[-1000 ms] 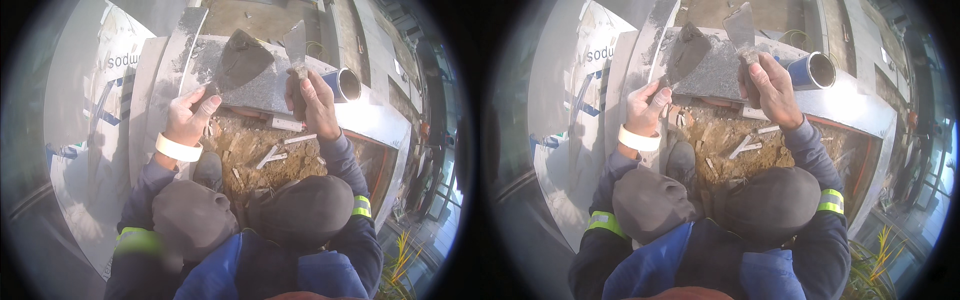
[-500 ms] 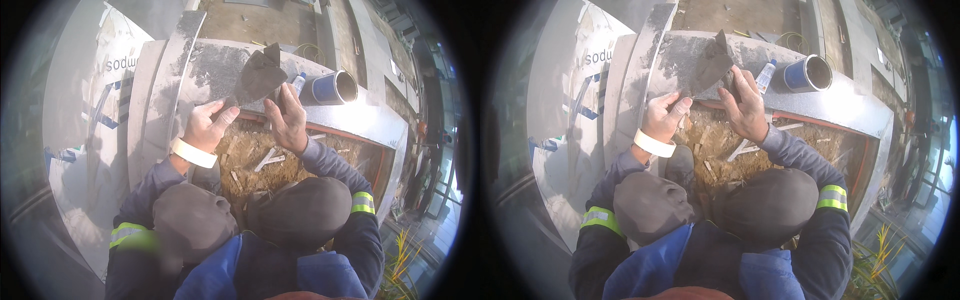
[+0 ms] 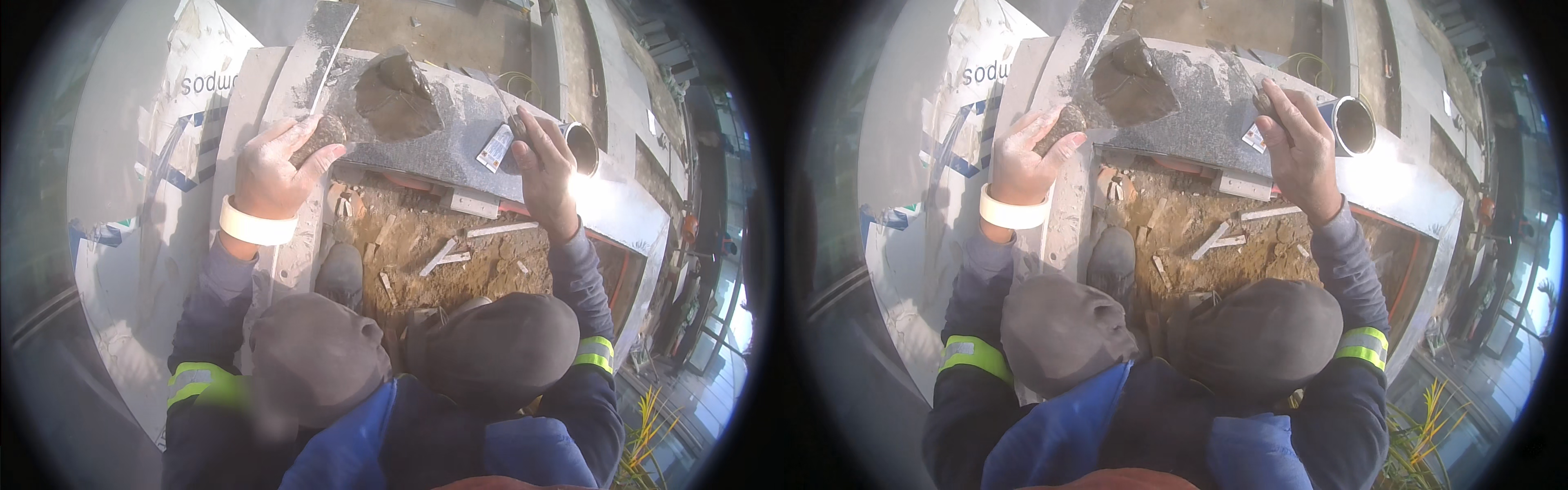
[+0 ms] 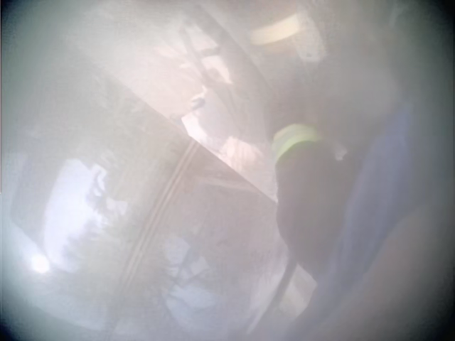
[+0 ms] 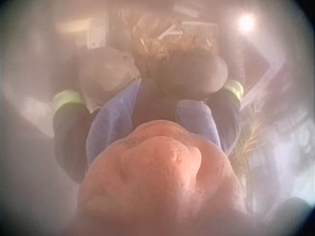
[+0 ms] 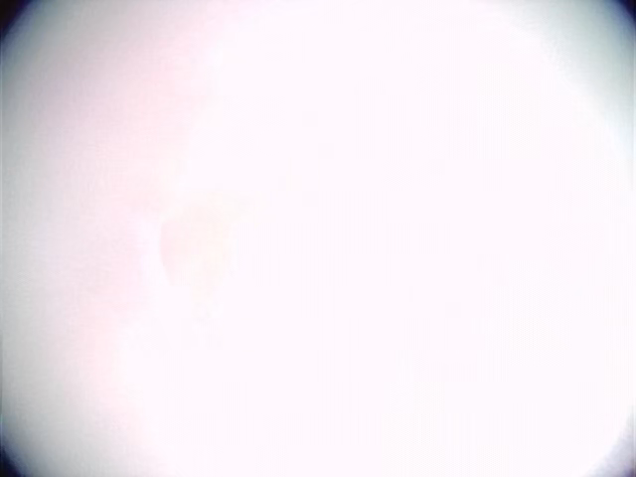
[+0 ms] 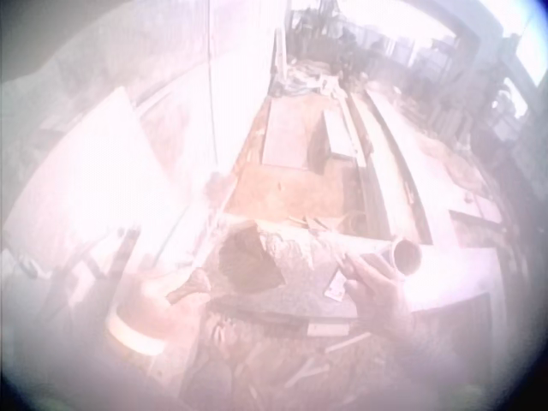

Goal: The person applies mortar to a stone slab using a trowel, then places the slab into a prepared recess in the ground. They adjust the slab's position and tap it to level it, repeating the process with a second slab.

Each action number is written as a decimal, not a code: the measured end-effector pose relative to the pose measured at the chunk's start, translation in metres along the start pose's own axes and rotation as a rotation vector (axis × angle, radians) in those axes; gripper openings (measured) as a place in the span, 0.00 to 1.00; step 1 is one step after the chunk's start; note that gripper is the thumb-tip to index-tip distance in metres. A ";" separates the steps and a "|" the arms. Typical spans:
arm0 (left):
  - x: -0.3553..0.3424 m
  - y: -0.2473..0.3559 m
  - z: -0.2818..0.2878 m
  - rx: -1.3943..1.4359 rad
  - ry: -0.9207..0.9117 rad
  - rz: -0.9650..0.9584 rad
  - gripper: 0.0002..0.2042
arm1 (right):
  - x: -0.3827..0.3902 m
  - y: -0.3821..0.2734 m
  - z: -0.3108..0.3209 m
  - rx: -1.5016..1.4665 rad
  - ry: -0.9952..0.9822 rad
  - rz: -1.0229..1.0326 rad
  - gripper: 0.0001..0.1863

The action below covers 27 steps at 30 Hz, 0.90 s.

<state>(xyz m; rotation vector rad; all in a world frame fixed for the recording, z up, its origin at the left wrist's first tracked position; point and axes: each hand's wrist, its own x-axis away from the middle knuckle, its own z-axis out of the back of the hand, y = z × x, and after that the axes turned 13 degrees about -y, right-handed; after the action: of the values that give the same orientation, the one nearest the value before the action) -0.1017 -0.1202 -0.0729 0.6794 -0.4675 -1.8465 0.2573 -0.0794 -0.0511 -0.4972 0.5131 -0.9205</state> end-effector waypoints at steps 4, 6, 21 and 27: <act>-0.001 0.001 0.026 -0.220 -0.133 -0.052 0.21 | -0.009 -0.026 0.037 0.415 -0.131 0.287 0.26; -0.002 -0.002 0.030 -0.346 -0.145 -0.150 0.20 | -0.015 -0.040 0.040 0.523 -0.141 0.317 0.24; 0.015 -0.008 0.016 -0.277 -0.006 -0.137 0.19 | -0.009 -0.050 0.016 0.665 -0.479 0.186 0.18; 0.024 -0.024 0.026 -0.178 0.209 0.001 0.22 | 0.010 -0.012 -0.018 0.171 -0.490 -0.036 0.19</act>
<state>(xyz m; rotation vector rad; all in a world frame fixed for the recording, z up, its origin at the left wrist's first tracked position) -0.1420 -0.1339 -0.0735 0.7401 -0.1646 -1.7683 0.2440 -0.0969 -0.0595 -0.5545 -0.0191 -0.8310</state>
